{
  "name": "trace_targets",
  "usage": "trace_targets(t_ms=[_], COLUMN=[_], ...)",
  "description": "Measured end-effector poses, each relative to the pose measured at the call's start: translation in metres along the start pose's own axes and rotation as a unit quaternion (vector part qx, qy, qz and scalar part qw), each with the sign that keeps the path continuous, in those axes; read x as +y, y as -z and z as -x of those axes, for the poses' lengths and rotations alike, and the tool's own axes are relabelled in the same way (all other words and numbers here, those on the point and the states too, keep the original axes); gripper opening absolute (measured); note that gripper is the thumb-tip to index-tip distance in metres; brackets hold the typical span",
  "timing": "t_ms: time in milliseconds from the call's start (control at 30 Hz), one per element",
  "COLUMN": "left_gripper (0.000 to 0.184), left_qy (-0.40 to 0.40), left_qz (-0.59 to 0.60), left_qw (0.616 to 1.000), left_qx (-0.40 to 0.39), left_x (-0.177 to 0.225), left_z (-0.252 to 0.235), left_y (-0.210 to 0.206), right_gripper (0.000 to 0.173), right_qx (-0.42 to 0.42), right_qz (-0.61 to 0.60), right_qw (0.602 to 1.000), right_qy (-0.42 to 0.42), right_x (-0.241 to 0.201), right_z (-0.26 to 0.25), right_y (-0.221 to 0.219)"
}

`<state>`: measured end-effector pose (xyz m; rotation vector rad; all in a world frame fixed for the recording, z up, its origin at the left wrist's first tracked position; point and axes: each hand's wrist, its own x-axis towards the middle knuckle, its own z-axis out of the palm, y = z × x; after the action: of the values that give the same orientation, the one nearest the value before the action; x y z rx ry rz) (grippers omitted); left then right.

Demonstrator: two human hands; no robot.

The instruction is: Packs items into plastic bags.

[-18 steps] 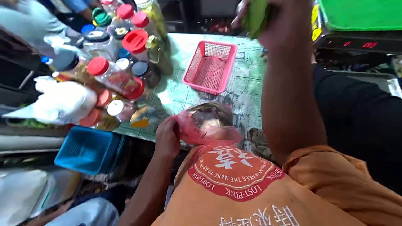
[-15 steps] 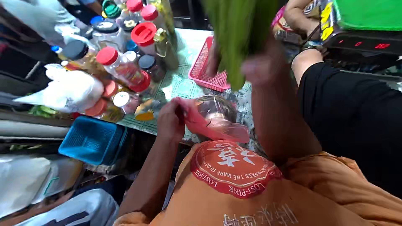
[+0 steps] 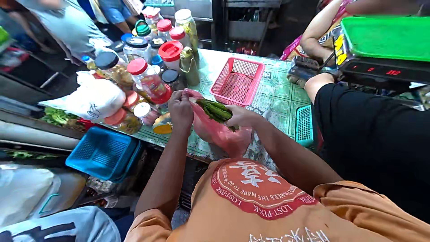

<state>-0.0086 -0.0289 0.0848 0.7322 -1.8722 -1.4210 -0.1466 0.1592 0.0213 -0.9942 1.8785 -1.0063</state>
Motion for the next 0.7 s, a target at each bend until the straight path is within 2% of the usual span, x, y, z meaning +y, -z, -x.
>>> trace_targets(t_ms=[33, 100, 200, 267, 300, 333, 433, 500, 633, 700], left_gripper=[0.031, 0.032, 0.029, 0.026, 0.023, 0.023, 0.025, 0.024, 0.014, 0.01], left_qy=[-0.011, 0.03, 0.133, 0.182, 0.196, 0.205, 0.231, 0.213, 0.153, 0.143], left_qz=[-0.025, 0.008, 0.103, 0.159, 0.18, 0.199, 0.208, 0.181, 0.102, 0.051], left_qw=[1.0, 0.999, 0.985, 0.97, 0.964, 0.958, 0.949, 0.959, 0.982, 0.988], left_qx=[0.0, -0.01, -0.04, -0.034, -0.016, 0.002, 0.048, 0.049, 0.039, 0.027], left_x=[-0.004, -0.007, -0.013, -0.03, -0.039, -0.047, -0.063, -0.071, -0.101, -0.11], left_z=[-0.003, -0.002, 0.017, 0.027, 0.032, 0.039, 0.061, 0.076, 0.094, 0.099], left_y=[0.004, 0.011, 0.027, 0.033, 0.032, 0.03, 0.018, 0.016, 0.03, 0.038], right_gripper=[0.051, 0.051, 0.045, 0.035, 0.031, 0.032, 0.047, 0.059, 0.047, 0.048], right_qx=[0.022, 0.082, 0.176, 0.203, 0.206, 0.211, 0.227, 0.223, 0.244, 0.244], right_qz=[0.031, 0.03, -0.157, -0.275, -0.291, -0.265, -0.066, -0.002, 0.041, 0.076], right_qw=[0.999, 0.993, 0.963, 0.931, 0.925, 0.93, 0.948, 0.946, 0.937, 0.936], right_qy=[-0.027, -0.078, -0.128, -0.13, -0.131, -0.141, -0.211, -0.235, -0.248, -0.241], right_x=[0.014, 0.044, 0.071, 0.081, 0.084, 0.089, 0.119, 0.13, 0.121, 0.109], right_z=[-0.004, -0.008, 0.001, 0.003, 0.0, -0.004, -0.025, -0.023, -0.013, -0.012], right_y=[0.001, 0.009, 0.033, 0.046, 0.047, 0.044, 0.012, -0.011, -0.022, -0.022])
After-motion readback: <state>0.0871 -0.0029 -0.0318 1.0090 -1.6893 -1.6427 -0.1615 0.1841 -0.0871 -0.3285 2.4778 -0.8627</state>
